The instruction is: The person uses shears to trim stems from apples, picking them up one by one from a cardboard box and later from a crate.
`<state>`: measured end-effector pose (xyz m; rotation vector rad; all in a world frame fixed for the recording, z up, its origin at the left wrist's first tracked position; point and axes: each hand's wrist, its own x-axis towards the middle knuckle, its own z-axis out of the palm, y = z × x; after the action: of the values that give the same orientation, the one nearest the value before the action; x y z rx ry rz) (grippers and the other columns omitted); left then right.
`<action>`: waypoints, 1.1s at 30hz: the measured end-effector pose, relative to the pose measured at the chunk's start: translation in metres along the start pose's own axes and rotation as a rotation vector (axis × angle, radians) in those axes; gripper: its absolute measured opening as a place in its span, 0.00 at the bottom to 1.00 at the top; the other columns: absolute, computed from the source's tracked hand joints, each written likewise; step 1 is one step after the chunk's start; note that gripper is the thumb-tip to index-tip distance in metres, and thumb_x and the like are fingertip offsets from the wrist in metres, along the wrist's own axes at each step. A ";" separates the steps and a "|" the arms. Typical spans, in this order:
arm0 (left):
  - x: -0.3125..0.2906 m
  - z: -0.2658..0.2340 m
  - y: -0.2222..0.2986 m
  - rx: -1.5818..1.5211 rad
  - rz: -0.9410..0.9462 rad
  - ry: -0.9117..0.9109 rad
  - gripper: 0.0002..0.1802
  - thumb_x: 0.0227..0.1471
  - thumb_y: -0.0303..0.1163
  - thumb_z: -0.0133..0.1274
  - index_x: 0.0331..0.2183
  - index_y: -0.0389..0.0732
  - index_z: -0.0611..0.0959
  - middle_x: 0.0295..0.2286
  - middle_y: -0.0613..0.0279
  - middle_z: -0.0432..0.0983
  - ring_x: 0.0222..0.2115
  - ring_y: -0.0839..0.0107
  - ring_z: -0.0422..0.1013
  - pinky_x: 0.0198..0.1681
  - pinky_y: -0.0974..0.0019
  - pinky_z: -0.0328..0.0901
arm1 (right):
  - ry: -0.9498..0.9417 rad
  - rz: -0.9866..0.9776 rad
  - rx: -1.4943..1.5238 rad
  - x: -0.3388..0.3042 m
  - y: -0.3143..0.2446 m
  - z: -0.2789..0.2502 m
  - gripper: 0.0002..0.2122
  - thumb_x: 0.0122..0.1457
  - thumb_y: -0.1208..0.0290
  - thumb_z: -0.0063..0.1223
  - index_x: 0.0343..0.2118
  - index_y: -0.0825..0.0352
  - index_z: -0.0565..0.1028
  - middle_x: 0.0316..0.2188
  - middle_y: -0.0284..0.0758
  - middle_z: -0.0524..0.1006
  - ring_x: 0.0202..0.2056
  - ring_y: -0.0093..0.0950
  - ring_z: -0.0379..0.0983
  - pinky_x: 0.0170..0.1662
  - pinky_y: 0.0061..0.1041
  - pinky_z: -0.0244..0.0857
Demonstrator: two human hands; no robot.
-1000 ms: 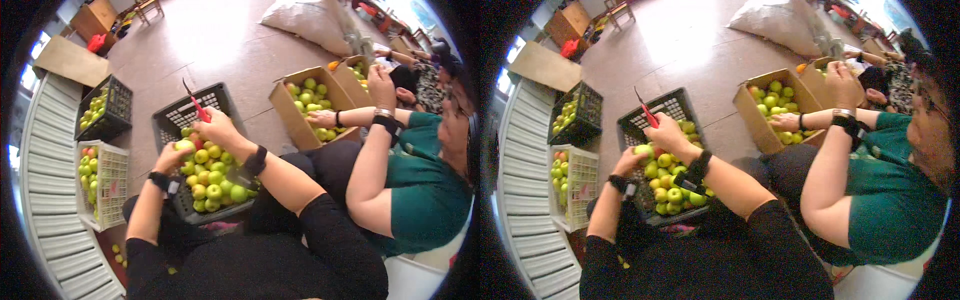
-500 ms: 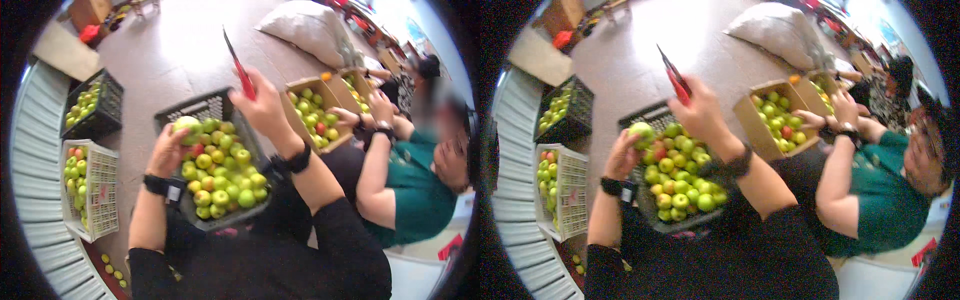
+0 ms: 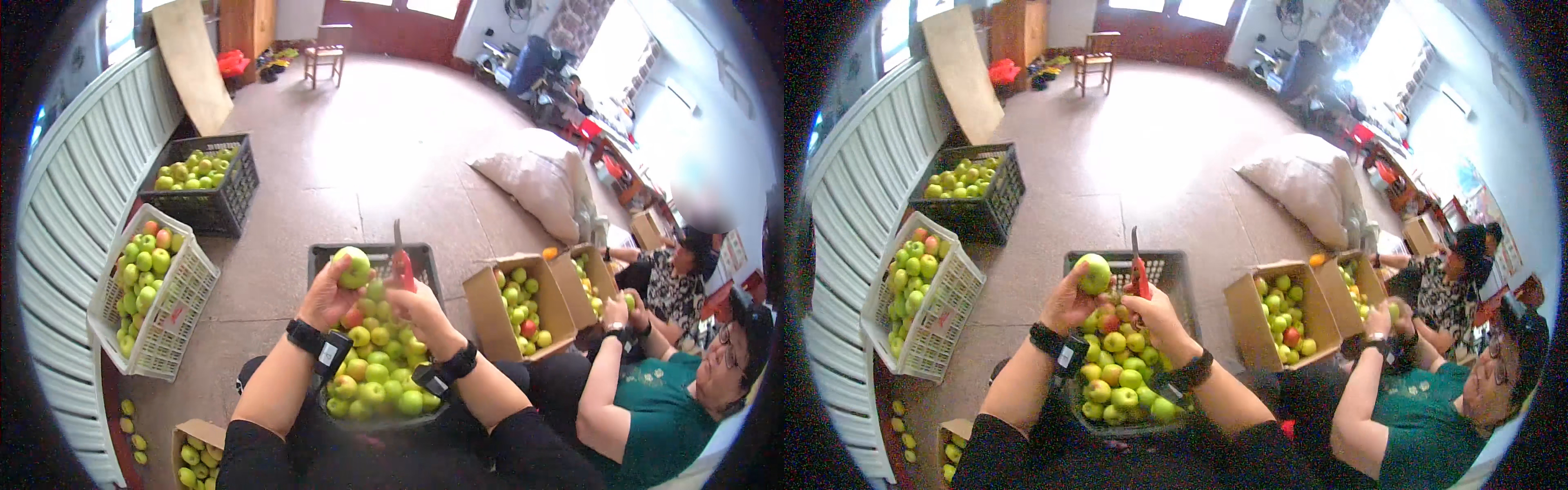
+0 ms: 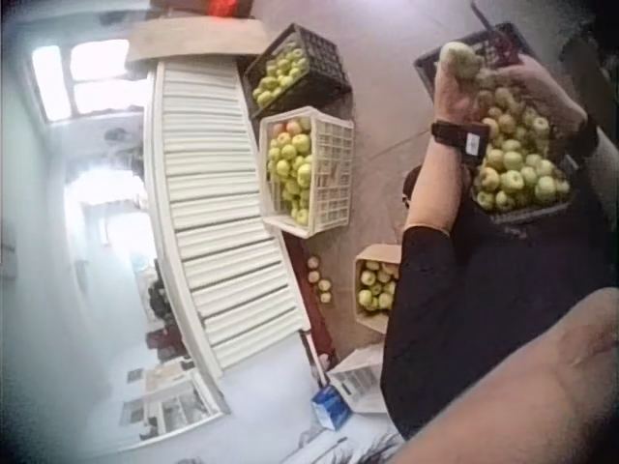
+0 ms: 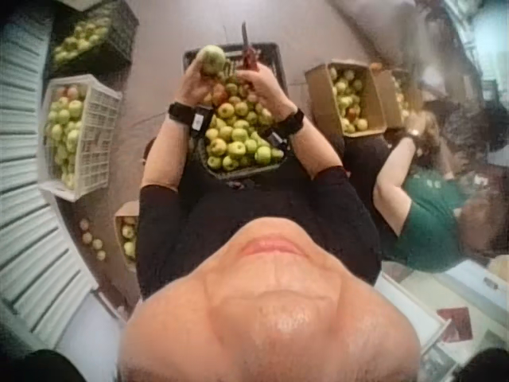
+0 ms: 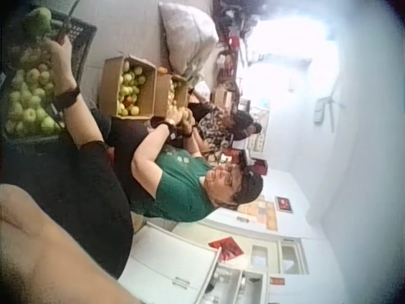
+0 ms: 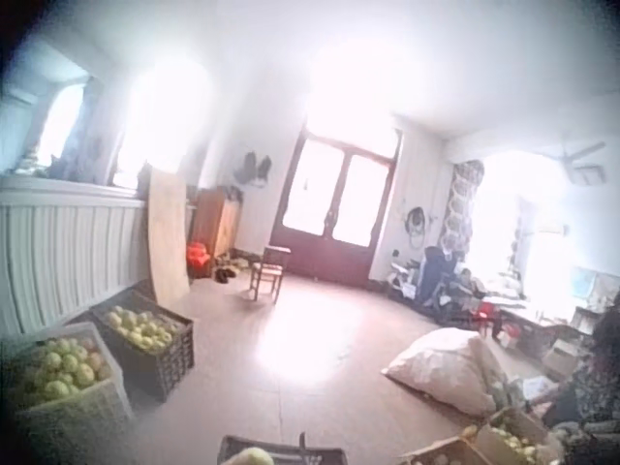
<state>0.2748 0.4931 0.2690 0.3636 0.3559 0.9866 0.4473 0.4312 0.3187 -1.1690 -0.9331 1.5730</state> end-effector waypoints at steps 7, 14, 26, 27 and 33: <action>-0.024 -0.007 0.012 0.072 0.033 -0.059 0.21 0.49 0.39 0.55 0.42 0.39 0.73 0.38 0.57 0.73 0.38 0.66 0.71 0.35 0.67 0.68 | 0.028 -0.145 -0.128 0.010 0.000 0.023 0.10 0.48 0.74 0.52 0.35 0.67 0.69 0.21 0.26 0.67 0.19 0.15 0.61 0.20 0.15 0.56; -0.037 -0.013 0.013 0.216 0.050 -0.265 0.34 0.45 0.44 0.56 0.50 0.37 0.67 0.46 0.54 0.68 0.47 0.63 0.67 0.47 0.59 0.65 | -0.192 0.203 -0.157 0.017 0.016 0.024 0.07 0.49 0.75 0.49 0.31 0.70 0.73 0.20 0.29 0.71 0.19 0.18 0.65 0.21 0.17 0.59; -0.064 0.012 0.019 0.264 0.079 -0.378 0.40 0.41 0.52 0.55 0.49 0.33 0.67 0.44 0.54 0.70 0.45 0.60 0.68 0.52 0.58 0.60 | -0.726 0.460 0.410 0.019 0.038 0.024 0.11 0.56 0.66 0.42 0.36 0.68 0.71 0.27 0.39 0.76 0.29 0.35 0.75 0.32 0.32 0.70; -0.062 0.007 0.020 0.245 0.070 -0.343 0.39 0.41 0.52 0.55 0.48 0.33 0.68 0.43 0.53 0.70 0.45 0.60 0.68 0.53 0.58 0.60 | -0.729 0.463 0.411 0.017 0.036 0.028 0.11 0.56 0.66 0.42 0.36 0.68 0.71 0.27 0.39 0.76 0.29 0.35 0.75 0.32 0.32 0.70; -0.057 0.002 0.022 0.281 0.008 -0.251 0.36 0.42 0.51 0.54 0.45 0.33 0.70 0.41 0.51 0.71 0.43 0.61 0.69 0.51 0.59 0.62 | -0.584 0.521 0.351 0.023 0.043 0.024 0.15 0.59 0.62 0.40 0.41 0.69 0.71 0.35 0.42 0.77 0.38 0.39 0.74 0.43 0.41 0.68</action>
<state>0.2307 0.4554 0.2881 0.7373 0.2649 0.8875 0.4118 0.4402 0.2794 -0.7357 -0.6816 2.4692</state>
